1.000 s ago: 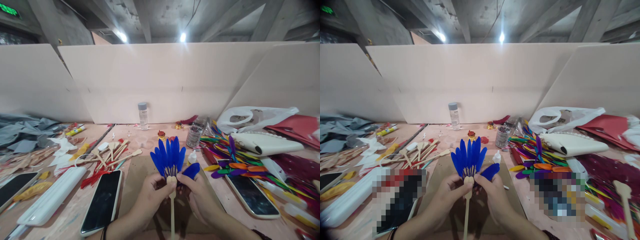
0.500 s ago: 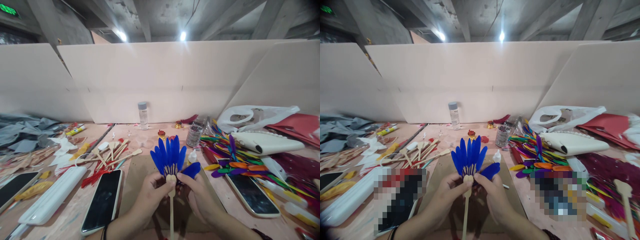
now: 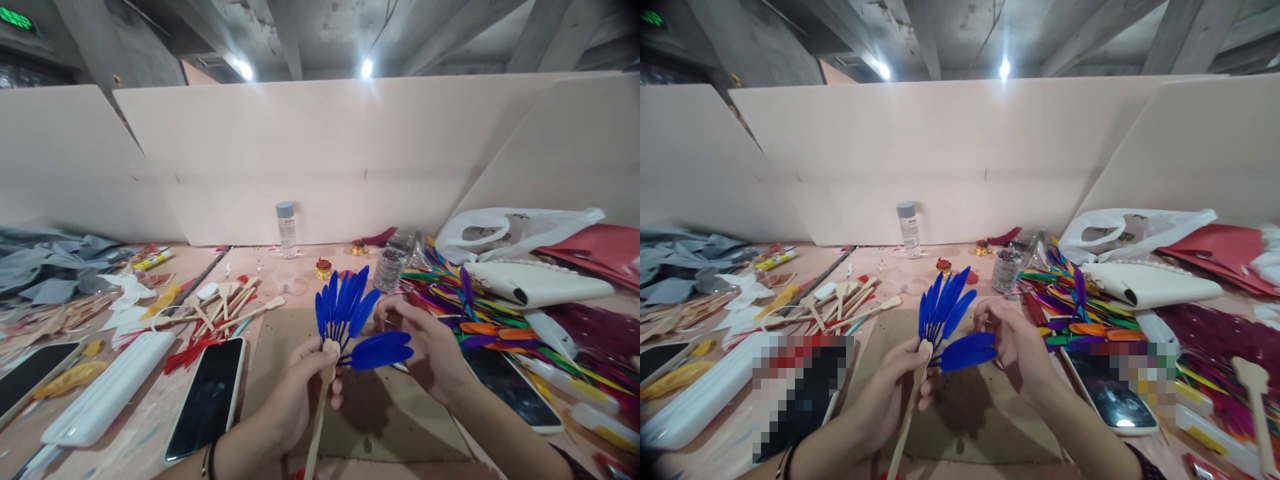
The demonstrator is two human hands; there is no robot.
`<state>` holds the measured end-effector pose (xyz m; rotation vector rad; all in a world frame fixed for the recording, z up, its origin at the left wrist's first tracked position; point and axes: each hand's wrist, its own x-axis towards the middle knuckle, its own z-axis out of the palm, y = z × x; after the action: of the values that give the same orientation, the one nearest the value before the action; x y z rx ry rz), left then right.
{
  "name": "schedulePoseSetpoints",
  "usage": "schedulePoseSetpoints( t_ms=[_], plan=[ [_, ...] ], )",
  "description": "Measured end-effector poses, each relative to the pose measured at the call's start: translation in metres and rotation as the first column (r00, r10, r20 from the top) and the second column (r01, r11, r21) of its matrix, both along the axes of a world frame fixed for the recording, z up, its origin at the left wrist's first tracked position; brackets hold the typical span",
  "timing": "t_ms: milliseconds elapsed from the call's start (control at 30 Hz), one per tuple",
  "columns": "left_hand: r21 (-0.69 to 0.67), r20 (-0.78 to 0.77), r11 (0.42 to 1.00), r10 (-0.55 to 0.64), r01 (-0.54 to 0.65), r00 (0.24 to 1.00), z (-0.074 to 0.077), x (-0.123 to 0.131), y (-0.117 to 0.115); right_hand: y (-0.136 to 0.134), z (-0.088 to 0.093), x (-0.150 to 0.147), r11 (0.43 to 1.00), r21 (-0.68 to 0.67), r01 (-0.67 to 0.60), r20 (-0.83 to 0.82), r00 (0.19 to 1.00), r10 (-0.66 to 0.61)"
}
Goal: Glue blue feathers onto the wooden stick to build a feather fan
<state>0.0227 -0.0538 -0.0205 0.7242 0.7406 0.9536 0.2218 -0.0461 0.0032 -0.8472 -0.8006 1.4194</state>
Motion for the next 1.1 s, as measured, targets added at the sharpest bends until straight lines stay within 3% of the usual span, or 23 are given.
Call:
schedulePoseSetpoints(
  t_ms=[167, 400, 533, 800, 933, 1100],
  plan=[
    [-0.009, -0.038, 1.000, -0.030, 0.029, 0.999, 0.004, -0.002, -0.001, -0.003, -0.005, -0.001, 0.979, -0.014, -0.203, 0.298, 0.934, 0.198],
    [0.035, -0.081, 0.991, -0.123, 0.126, 0.989, 0.002, -0.005, -0.002, -0.010, -0.008, -0.002, 0.937, 0.061, -0.345, 0.269, 0.909, 0.317],
    [0.075, -0.078, 0.981, -0.171, 0.176, 0.982, -0.002, -0.007, -0.001, -0.015, -0.010, 0.006, 0.933, 0.062, -0.354, 0.238, 0.913, 0.330],
    [0.303, -0.222, 0.933, -0.128, 0.193, 0.967, -0.002, -0.009, 0.000, -0.012, -0.015, 0.011, 0.953, -0.031, -0.303, 0.435, 0.854, 0.286],
    [0.330, -0.291, 0.921, -0.109, 0.207, 0.950, -0.002, -0.007, 0.001, -0.011, -0.016, 0.012, 0.945, -0.057, -0.323, 0.530, 0.792, 0.303],
    [0.352, -0.355, 0.911, -0.083, 0.216, 0.931, -0.003, -0.007, 0.001, -0.012, -0.015, 0.006, 0.956, 0.009, -0.293, 0.560, 0.794, 0.238]
  ],
)
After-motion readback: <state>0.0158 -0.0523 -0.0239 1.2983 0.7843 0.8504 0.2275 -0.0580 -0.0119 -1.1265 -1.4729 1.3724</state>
